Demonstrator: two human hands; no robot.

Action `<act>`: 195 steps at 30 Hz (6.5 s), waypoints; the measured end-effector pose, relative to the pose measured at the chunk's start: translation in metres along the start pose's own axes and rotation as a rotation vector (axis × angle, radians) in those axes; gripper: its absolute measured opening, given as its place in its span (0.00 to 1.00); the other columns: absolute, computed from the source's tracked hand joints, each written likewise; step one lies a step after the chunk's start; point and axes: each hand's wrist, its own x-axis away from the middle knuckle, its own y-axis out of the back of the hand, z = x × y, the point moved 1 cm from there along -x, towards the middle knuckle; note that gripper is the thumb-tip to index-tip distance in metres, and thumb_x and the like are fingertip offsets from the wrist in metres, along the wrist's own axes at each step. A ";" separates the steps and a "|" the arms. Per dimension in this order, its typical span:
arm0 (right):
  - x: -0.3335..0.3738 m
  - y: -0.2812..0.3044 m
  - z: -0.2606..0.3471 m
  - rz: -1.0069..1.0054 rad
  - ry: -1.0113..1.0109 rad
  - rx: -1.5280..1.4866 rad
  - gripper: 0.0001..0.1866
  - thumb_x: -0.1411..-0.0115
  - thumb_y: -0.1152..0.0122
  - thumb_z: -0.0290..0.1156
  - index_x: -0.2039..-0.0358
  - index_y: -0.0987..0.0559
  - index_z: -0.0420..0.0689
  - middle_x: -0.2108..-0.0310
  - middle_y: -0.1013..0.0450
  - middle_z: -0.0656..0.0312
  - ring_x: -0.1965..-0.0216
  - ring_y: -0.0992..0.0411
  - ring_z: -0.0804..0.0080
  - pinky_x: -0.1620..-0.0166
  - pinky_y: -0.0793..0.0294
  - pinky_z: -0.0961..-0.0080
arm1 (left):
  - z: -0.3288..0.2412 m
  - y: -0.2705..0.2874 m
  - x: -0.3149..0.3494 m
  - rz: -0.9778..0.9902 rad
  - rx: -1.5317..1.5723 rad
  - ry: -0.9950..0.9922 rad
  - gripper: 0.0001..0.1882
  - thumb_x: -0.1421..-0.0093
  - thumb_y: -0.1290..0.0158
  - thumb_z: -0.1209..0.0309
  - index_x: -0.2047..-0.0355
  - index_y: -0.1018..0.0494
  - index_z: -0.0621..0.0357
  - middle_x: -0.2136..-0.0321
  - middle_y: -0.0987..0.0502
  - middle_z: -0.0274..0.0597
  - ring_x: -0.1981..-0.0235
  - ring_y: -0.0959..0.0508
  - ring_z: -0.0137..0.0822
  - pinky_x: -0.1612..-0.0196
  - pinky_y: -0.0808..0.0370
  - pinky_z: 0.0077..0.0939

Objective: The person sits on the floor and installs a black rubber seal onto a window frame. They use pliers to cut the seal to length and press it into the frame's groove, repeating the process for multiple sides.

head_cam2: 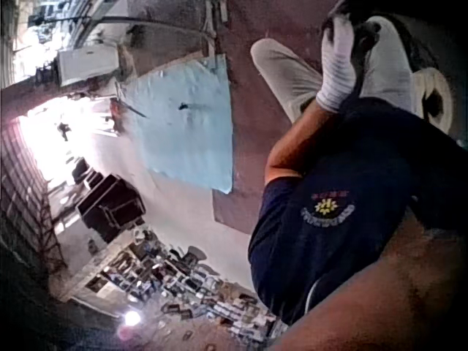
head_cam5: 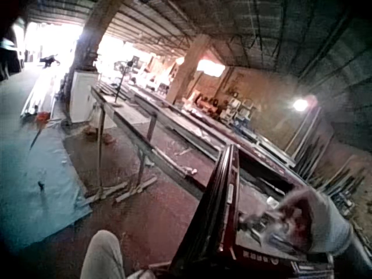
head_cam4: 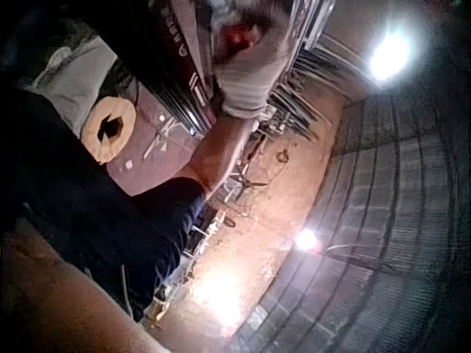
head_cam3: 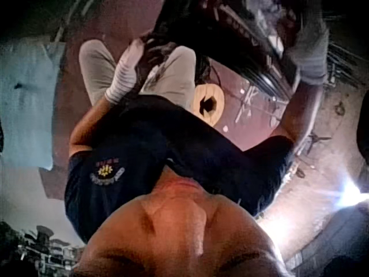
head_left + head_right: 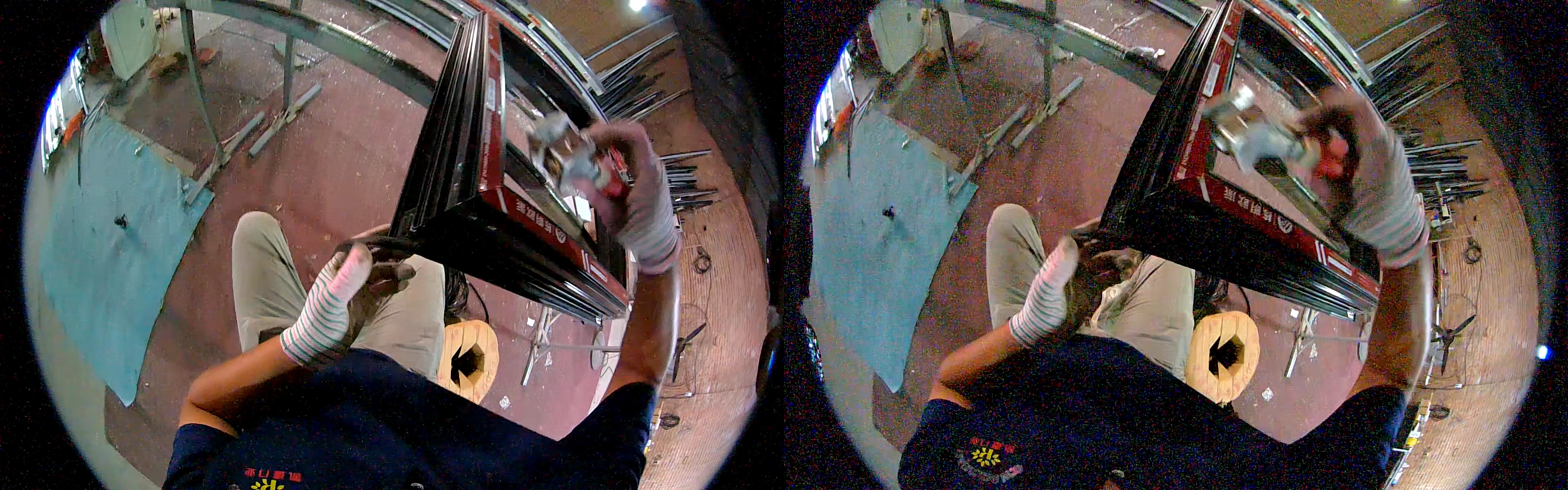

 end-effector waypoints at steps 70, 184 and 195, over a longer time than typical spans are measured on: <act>-0.161 -0.110 0.061 1.199 0.689 0.141 0.24 0.58 0.37 0.12 0.57 0.22 0.41 0.59 0.27 0.55 0.54 0.31 0.59 0.48 0.31 0.65 | -0.019 -0.014 0.007 -0.220 -0.778 -0.374 0.17 0.41 0.50 0.77 0.50 0.29 0.58 0.63 0.24 0.37 0.63 0.25 0.28 0.59 0.29 0.22; 0.195 -0.361 -0.125 -0.042 -0.801 0.112 0.21 0.39 0.45 0.40 0.48 0.29 0.45 0.52 0.29 0.59 0.51 0.32 0.63 0.44 0.37 0.66 | 0.029 -0.061 -0.025 -0.217 -0.485 -0.099 0.15 0.41 0.49 0.67 0.55 0.28 0.56 0.62 0.23 0.37 0.64 0.23 0.34 0.65 0.23 0.30; 0.178 -0.277 0.020 -0.276 -0.622 -0.797 0.28 0.40 0.40 0.41 0.43 0.33 0.41 0.46 0.32 0.58 0.45 0.35 0.64 0.39 0.42 0.66 | 0.035 -0.054 -0.029 -0.221 -0.383 -0.107 0.08 0.41 0.44 0.71 0.62 0.23 0.58 0.69 0.23 0.29 0.70 0.26 0.20 0.68 0.29 0.16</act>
